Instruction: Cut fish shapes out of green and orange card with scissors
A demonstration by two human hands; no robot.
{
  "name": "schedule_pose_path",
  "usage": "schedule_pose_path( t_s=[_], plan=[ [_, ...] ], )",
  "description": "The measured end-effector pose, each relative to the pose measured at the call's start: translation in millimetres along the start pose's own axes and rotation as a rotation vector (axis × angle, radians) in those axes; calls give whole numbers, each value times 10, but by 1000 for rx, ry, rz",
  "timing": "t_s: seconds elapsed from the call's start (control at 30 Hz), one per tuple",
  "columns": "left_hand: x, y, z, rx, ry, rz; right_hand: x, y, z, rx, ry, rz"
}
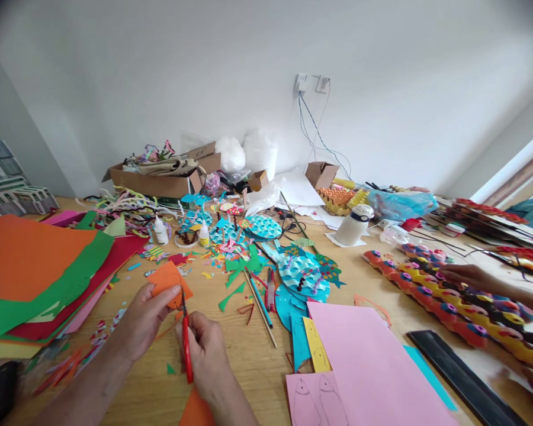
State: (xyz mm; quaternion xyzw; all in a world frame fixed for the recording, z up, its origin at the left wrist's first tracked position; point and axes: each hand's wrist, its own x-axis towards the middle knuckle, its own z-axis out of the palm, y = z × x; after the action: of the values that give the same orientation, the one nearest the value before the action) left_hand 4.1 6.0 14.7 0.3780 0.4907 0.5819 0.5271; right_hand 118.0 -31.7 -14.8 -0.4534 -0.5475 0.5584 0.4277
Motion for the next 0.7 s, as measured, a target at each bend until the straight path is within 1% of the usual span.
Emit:
schedule_pose_path(
  t_s=[0.1, 0.27, 0.4, 0.57, 0.7],
  plan=[
    [-4, -6, 13, -38, -29, -19, -1, 11, -3, -17, 15, -8],
    [-9, 4, 17, -36, -26, 0, 2, 26, -6, -53, 35, -47],
    [-18, 13, 26, -65, -35, -25, 6, 47, -9, -77, 45, -67],
    [-22, 19, 25, -88, -35, -41, 8, 65, -10, -73, 41, -55],
    [-4, 2, -8, -63, -28, -11, 7, 45, 3, -62, 24, -42]
  ],
)
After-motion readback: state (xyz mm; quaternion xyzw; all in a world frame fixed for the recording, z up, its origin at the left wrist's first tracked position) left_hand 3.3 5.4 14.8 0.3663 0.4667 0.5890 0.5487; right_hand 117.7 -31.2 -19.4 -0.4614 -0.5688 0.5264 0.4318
